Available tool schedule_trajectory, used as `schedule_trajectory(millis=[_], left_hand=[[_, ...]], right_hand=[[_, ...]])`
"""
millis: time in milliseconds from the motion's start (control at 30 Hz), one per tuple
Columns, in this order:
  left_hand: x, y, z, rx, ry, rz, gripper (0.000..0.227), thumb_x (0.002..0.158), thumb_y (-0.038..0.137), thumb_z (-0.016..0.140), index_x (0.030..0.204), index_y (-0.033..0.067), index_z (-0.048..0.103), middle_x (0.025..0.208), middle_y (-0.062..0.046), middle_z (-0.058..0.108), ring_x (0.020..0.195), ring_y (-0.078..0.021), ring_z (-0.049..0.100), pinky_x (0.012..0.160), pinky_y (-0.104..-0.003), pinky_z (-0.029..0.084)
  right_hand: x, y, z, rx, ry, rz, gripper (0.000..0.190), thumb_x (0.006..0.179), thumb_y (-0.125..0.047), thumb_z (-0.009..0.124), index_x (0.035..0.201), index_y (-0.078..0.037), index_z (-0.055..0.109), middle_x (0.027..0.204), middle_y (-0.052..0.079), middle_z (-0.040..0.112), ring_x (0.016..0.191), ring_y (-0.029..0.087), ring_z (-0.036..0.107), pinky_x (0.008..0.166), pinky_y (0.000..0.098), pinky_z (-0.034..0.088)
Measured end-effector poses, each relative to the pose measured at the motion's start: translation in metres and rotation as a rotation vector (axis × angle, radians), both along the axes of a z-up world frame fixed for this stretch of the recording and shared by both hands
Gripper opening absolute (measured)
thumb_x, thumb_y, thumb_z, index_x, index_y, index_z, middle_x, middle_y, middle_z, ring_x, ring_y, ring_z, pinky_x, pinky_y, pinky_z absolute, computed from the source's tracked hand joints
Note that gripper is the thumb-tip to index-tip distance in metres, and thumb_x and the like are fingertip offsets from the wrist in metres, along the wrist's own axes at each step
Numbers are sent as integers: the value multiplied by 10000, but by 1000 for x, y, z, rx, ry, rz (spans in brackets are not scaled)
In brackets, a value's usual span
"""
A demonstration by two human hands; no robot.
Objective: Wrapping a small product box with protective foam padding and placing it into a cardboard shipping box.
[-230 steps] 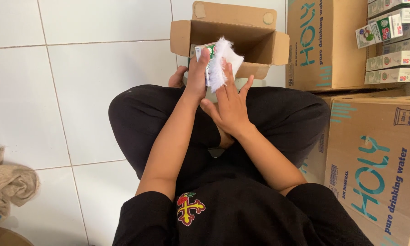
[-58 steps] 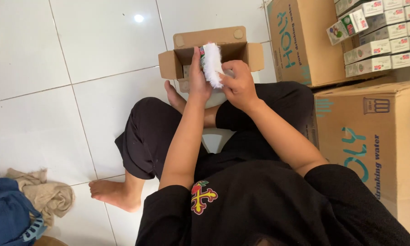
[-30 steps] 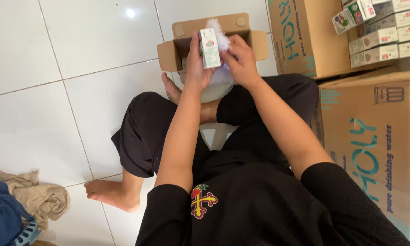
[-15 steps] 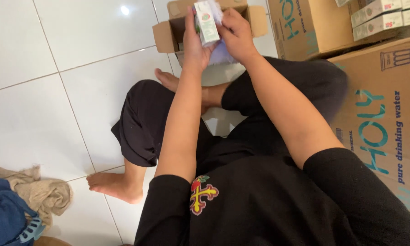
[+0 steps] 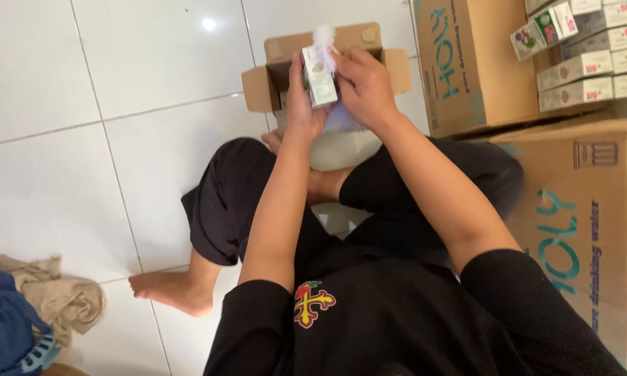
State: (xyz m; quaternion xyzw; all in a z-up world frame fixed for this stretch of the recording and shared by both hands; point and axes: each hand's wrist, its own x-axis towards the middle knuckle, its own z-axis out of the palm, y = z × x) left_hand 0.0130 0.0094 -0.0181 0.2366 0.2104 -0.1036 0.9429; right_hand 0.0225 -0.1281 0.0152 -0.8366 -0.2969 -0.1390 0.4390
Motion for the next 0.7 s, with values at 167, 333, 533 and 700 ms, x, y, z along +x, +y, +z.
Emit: schedule_trajectory(millis=[167,333,533,700], left_hand=[[0,3,8,-13,18,-46,523,915,579,611,1161,127,706,1005,-64,740,906,-210,688,734,-345,548],[0,2,5,60,50,-89,537,909,599,595,1121,117,700,913,-61,737,795,-202,697,645,-328,554],[3,5,10,56,3,-94,526,959,578,545,1173,121,692,1004,-75,748,865,-204,695,678,-340,530],[1,7,16,69,-24,-80,458,961,540,559,1057,107,673,886,-84,714,736,-217,650,597,-363,521]], right_hand=[[12,-17,12,-316,-30,15,407,982,-8,571,1372,-69,674,867,76,550,729,289,546,519,422,425],[5,-31,15,-270,-25,135,443,997,31,542,1387,-124,683,900,78,529,728,282,519,560,411,420],[14,-30,25,-214,-101,166,352,983,91,575,1248,-62,748,840,90,534,683,295,501,563,396,386],[13,-27,18,-262,-165,98,366,990,116,569,1307,5,714,781,92,447,658,292,444,522,396,347]])
